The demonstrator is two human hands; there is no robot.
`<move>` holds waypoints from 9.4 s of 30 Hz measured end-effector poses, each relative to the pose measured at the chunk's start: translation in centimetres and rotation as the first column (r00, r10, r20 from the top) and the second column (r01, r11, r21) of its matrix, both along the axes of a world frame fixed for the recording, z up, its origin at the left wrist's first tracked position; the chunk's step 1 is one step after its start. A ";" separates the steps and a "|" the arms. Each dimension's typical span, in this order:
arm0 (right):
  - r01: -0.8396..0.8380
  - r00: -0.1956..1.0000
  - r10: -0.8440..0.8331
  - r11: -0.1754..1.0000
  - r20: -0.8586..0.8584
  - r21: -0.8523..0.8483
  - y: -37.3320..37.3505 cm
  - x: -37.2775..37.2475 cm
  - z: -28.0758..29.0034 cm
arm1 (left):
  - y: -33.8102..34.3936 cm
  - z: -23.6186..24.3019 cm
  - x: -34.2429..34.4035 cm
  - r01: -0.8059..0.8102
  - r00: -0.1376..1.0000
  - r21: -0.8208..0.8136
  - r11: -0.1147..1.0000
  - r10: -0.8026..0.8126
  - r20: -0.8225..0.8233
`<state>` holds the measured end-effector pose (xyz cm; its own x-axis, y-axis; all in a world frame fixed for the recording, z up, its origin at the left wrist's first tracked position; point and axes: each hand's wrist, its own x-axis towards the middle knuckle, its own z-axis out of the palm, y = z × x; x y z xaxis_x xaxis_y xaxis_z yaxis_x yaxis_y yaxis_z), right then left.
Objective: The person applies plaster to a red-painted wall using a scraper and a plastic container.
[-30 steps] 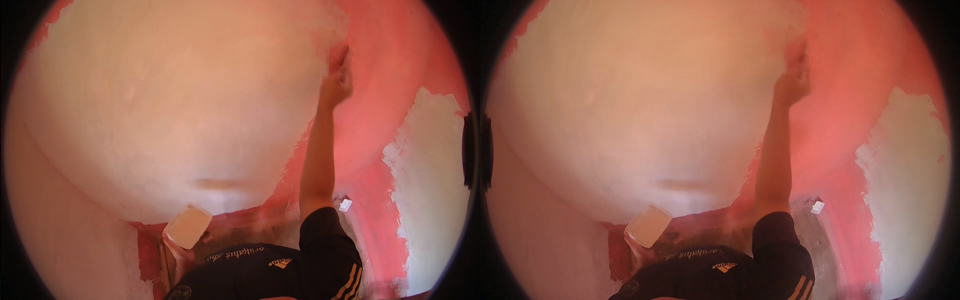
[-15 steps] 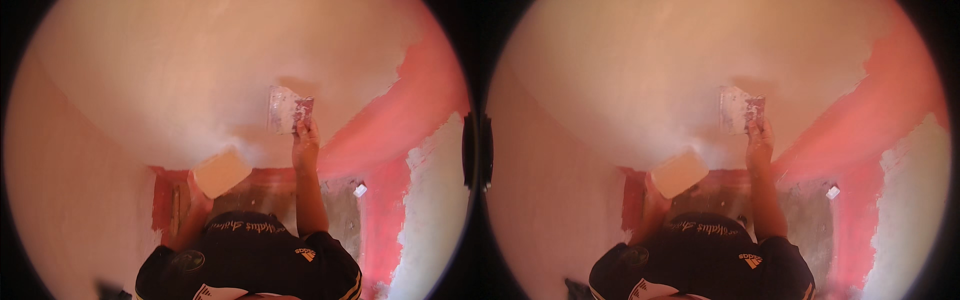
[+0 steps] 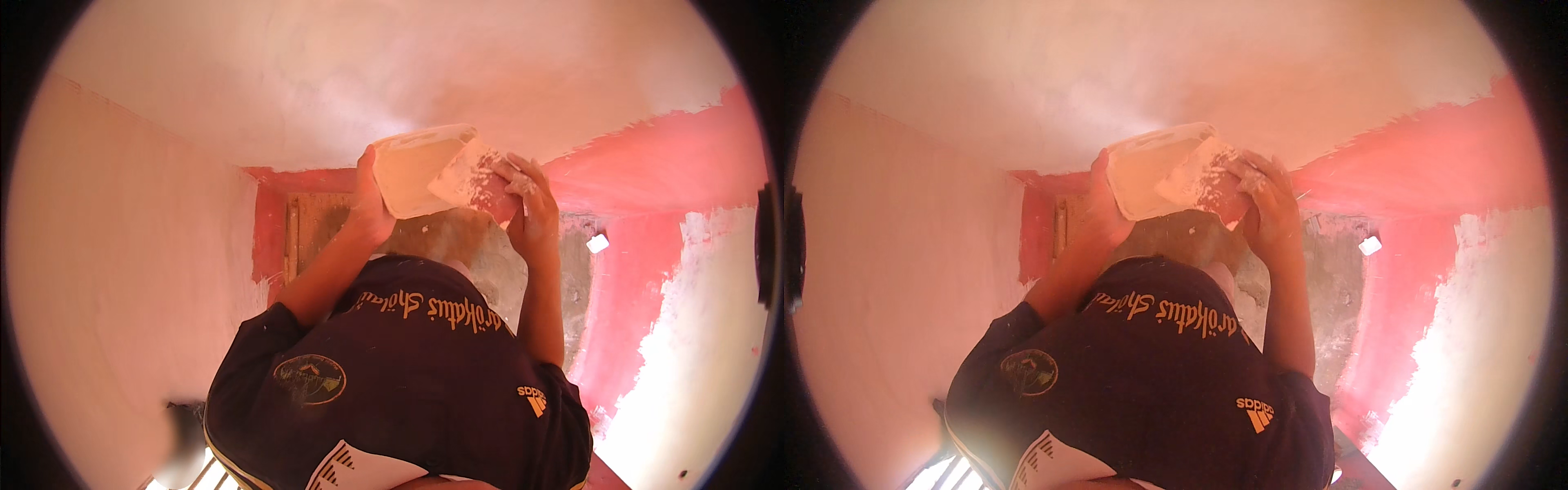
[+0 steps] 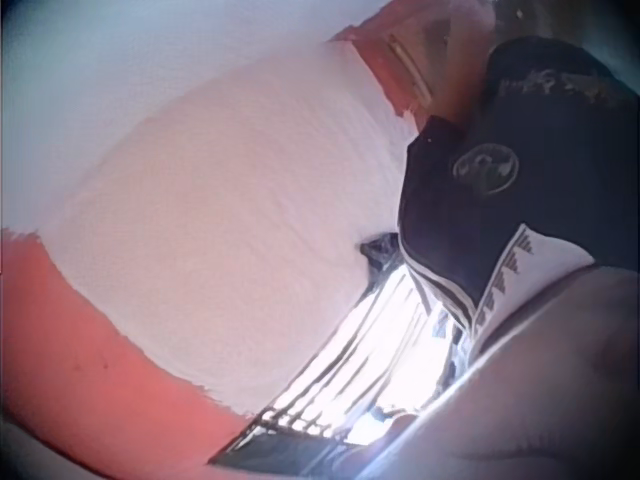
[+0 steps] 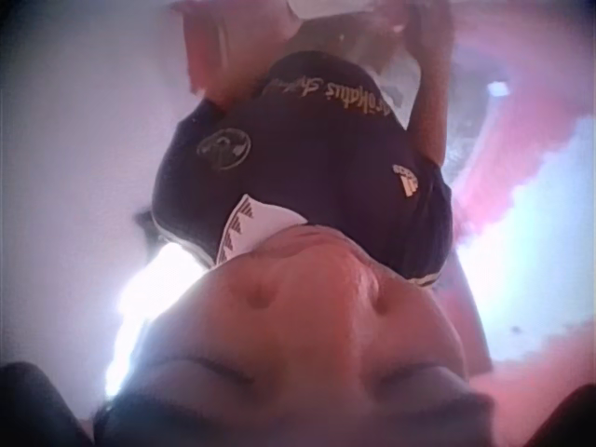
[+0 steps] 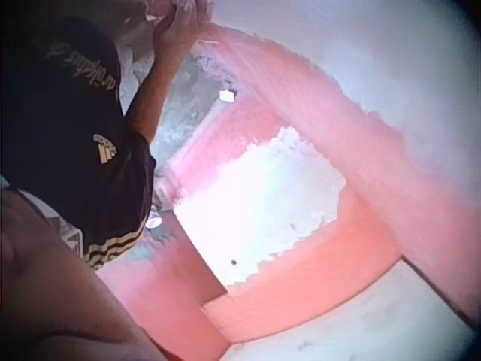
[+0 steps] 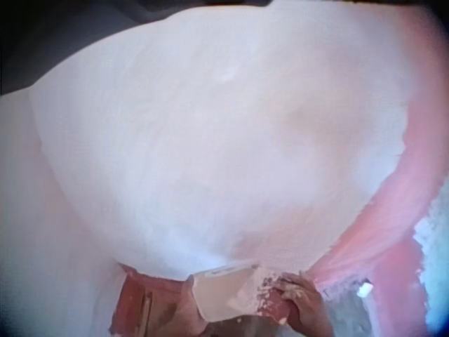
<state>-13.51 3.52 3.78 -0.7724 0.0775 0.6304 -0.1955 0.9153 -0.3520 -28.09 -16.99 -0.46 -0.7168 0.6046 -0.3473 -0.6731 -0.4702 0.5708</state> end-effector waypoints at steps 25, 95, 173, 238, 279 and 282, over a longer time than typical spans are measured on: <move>-0.236 0.902 0.222 0.972 0.370 -0.008 5.4 9.4 1.2 | 6.8 -3.4 13.4 0.162 0.982 0.032 0.986 -0.158 -0.106; -0.092 0.622 0.544 0.765 0.563 -0.637 12.8 12.6 -3.8 | 13.1 -8.6 19.5 0.273 0.962 -0.115 0.955 -0.271 0.035; -0.353 0.849 -0.392 0.074 -0.353 -0.933 11.9 2.5 -1.8 | 12.6 -10.7 1.8 0.474 0.873 0.262 0.840 -0.486 -0.021; 0.885 -0.089 -0.365 0.398 -0.927 -0.241 34.3 1.0 37.9 | 3.6 -20.3 -0.6 -0.097 0.972 0.222 0.970 0.140 -0.190; 0.667 0.165 -0.065 0.742 -0.984 0.063 21.9 -14.5 37.1 | 5.6 -8.3 9.2 -0.547 0.747 -0.061 0.835 0.454 -0.485; 0.519 0.383 0.039 0.818 -0.923 0.250 8.5 -18.4 34.2 | 3.1 -11.9 7.3 -0.293 0.924 0.187 0.938 0.328 -0.195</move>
<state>-31.90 11.98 38.01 0.2260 -0.3293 0.9168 0.1307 0.9429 0.3065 -20.77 -13.86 -12.40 -0.9246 0.3721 -0.0816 -0.3450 -0.7273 0.5933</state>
